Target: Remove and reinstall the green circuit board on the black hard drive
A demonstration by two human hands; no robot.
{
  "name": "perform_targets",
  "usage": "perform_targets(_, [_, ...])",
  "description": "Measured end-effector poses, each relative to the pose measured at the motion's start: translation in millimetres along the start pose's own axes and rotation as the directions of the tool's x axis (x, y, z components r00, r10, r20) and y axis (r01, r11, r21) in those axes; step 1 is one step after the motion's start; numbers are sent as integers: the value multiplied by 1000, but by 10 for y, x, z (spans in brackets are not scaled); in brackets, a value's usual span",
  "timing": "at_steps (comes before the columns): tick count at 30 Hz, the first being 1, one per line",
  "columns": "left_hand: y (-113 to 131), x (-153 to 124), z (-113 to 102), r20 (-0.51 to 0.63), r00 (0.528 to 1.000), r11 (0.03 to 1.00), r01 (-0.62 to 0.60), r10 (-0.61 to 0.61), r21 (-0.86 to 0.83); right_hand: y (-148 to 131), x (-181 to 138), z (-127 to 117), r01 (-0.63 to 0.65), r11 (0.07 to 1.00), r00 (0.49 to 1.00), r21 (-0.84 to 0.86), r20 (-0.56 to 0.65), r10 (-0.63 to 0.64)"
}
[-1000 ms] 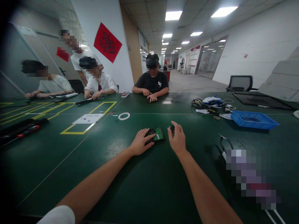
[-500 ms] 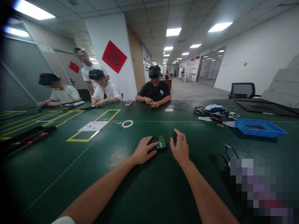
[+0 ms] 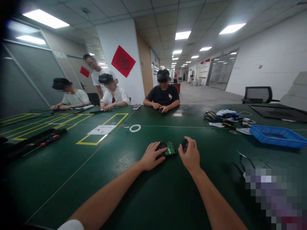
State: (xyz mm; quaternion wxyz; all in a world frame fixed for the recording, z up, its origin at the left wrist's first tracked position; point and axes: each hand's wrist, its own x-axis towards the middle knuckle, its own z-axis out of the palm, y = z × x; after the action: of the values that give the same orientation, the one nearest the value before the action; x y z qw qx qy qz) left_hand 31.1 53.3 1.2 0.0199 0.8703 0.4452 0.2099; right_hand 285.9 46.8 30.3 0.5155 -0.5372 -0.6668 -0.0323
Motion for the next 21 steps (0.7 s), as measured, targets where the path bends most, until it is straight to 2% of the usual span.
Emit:
perform_targets(9, [8, 1, -3, -7, 1000, 1000, -2, 2, 1, 11, -4, 21, 58, 998, 998, 31, 34, -59])
perform_targets(15, [0, -1, 9, -30, 999, 1000, -23, 24, 15, -53, -21, 33, 63, 991, 994, 114, -92, -53])
perform_targets(21, [-5, -8, 33, -37, 999, 999, -28, 30, 32, -128, -68, 78, 111, 978, 993, 174, -55, -103])
